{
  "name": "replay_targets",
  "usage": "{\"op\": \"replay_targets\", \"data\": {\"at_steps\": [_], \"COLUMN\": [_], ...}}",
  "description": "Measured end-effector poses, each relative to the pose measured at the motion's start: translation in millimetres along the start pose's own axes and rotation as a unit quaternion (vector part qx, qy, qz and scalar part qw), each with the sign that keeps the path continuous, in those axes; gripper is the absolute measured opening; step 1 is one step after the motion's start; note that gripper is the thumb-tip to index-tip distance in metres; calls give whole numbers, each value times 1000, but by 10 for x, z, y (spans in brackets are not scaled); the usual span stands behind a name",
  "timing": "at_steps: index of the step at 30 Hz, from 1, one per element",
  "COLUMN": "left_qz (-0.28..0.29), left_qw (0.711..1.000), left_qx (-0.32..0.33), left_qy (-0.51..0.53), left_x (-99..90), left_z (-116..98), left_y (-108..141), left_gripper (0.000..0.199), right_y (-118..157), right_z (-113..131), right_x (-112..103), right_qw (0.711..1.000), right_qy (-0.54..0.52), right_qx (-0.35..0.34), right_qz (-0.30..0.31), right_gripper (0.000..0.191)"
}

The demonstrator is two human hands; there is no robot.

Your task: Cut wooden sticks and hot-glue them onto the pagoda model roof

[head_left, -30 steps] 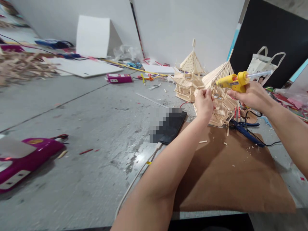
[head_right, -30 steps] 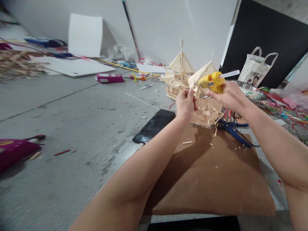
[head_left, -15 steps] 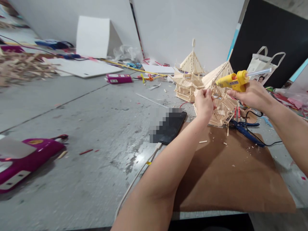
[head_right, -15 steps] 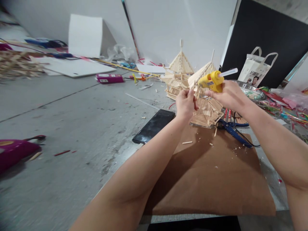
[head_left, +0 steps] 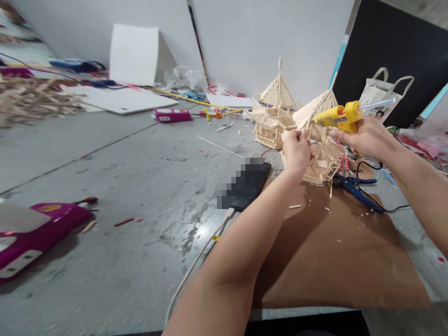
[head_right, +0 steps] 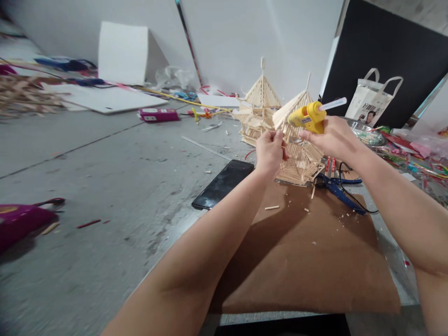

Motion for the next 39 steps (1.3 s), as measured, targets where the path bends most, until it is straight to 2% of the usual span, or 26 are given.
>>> {"op": "replay_targets", "data": {"at_steps": [4,10,21,31,39], "left_qz": [6,4,12,25,24], "left_qw": [1000,1000,999,995,994], "left_qx": [-6,-16,-41,-92,-92], "left_qy": [-13,-15,-8,43,49], "left_x": [20,11,8,47,45], "left_z": [-13,-33,-70,-42,-38], "left_y": [0,5,-3,38,43], "left_gripper": [22,25,28,24,25], "right_y": [7,-17,-51,-66,-81], "right_z": [-136,-278,-184,-189,-210], "right_x": [-9,40,89,118,132], "right_qw": [998,987,992,988,990], "right_qy": [-66,-163,-128,-154,-139], "right_qx": [11,11,7,3,7], "right_qz": [-14,1,9,8,12], "right_gripper": [36,39,40,38,42]}}
Point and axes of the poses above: each hand's wrist, its own y-axis away from the middle knuckle, its own x-axis out of the palm, z = x × y, the point moved 8 cm from there along -y, towards the middle knuckle, and after that the axes turned 10 degrees about z, right-handed, at the moved point
